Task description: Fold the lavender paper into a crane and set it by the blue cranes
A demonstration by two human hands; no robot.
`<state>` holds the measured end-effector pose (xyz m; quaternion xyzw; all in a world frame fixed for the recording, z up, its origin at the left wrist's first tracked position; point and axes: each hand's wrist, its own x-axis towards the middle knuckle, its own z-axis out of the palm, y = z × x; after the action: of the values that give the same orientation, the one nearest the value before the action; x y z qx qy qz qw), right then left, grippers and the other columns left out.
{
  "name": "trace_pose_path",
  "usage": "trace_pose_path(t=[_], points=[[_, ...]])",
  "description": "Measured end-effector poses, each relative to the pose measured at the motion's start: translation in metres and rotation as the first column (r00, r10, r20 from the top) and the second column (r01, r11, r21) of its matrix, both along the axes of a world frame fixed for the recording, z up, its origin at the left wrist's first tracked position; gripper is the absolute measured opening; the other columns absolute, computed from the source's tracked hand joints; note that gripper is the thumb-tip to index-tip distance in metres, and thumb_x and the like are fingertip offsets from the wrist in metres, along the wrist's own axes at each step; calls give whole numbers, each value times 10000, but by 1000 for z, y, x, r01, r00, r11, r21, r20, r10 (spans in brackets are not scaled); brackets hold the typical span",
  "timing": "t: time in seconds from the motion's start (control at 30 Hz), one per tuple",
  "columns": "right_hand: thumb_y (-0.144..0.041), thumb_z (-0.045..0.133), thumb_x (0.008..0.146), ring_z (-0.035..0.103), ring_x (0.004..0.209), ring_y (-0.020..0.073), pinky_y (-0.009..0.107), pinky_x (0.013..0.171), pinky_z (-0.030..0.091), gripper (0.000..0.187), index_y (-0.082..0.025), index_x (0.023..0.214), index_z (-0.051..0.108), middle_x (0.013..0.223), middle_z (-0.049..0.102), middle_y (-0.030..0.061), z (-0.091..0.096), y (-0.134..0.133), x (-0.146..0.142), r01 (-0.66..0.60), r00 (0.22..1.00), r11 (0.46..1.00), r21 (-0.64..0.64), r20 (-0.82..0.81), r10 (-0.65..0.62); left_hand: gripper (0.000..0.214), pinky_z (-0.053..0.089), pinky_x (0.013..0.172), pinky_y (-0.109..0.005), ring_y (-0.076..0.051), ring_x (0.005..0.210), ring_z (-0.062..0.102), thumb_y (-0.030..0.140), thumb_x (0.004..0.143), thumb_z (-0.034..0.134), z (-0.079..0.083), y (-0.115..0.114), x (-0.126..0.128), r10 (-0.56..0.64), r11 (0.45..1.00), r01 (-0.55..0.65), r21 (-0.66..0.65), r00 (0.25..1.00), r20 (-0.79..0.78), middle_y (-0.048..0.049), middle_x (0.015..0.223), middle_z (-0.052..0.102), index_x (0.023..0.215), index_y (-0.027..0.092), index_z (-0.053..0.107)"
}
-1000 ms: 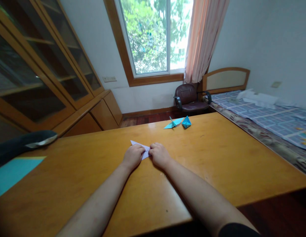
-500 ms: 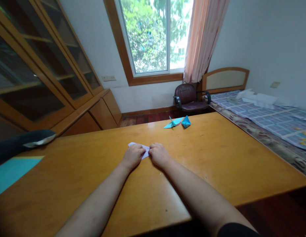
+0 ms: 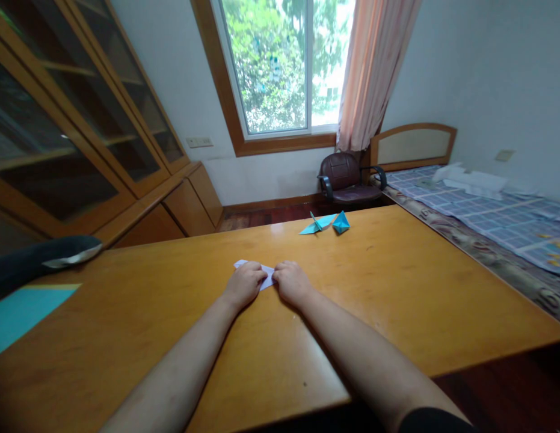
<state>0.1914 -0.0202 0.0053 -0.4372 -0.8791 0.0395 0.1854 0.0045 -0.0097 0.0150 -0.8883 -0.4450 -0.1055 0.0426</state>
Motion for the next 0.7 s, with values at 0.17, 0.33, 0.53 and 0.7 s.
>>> trace_pose_path(t=[0.17, 0.33, 0.53, 0.7], points=[[-199, 544, 884, 540, 807, 181, 295, 741, 358, 209, -177, 807, 737, 830, 675, 62, -1, 1, 0, -4, 1000, 1000, 1, 1, 4, 214, 377, 710, -329, -202, 809, 538, 194, 853, 536, 0, 0, 0, 6, 1000, -6, -10, 1000, 11, -69, 785, 624, 725, 189, 708], [-190, 542, 885, 539, 803, 179, 295, 747, 359, 213, -178, 798, 735, 825, 677, 59, -1, 1, 0, -7, 1000, 1000, 3, 3, 7, 212, 378, 708, -331, -205, 810, 539, 193, 850, 535, 2, -1, 1, 9, 1000, -9, -11, 1000, 14, -69, 783, 623, 722, 189, 704], [-176, 541, 879, 541, 799, 178, 291, 743, 360, 212, -174, 789, 733, 822, 679, 58, 1, -1, 0, -2, 1000, 1000, -10, 5, 2, 208, 382, 719, -325, -202, 815, 537, 186, 848, 533, 1, -1, 1, 10, 1000, -10, -11, 1000, 16, -70, 790, 621, 732, 191, 705], [-178, 542, 879, 543, 789, 179, 288, 737, 362, 211, -175, 780, 728, 811, 678, 54, 0, 0, 0, -6, 1000, 1000, 3, 5, 6, 207, 379, 714, -325, -200, 808, 536, 186, 846, 534, 1, 0, 1, 8, 1000, -8, -6, 1000, 13, -67, 781, 618, 723, 194, 701]])
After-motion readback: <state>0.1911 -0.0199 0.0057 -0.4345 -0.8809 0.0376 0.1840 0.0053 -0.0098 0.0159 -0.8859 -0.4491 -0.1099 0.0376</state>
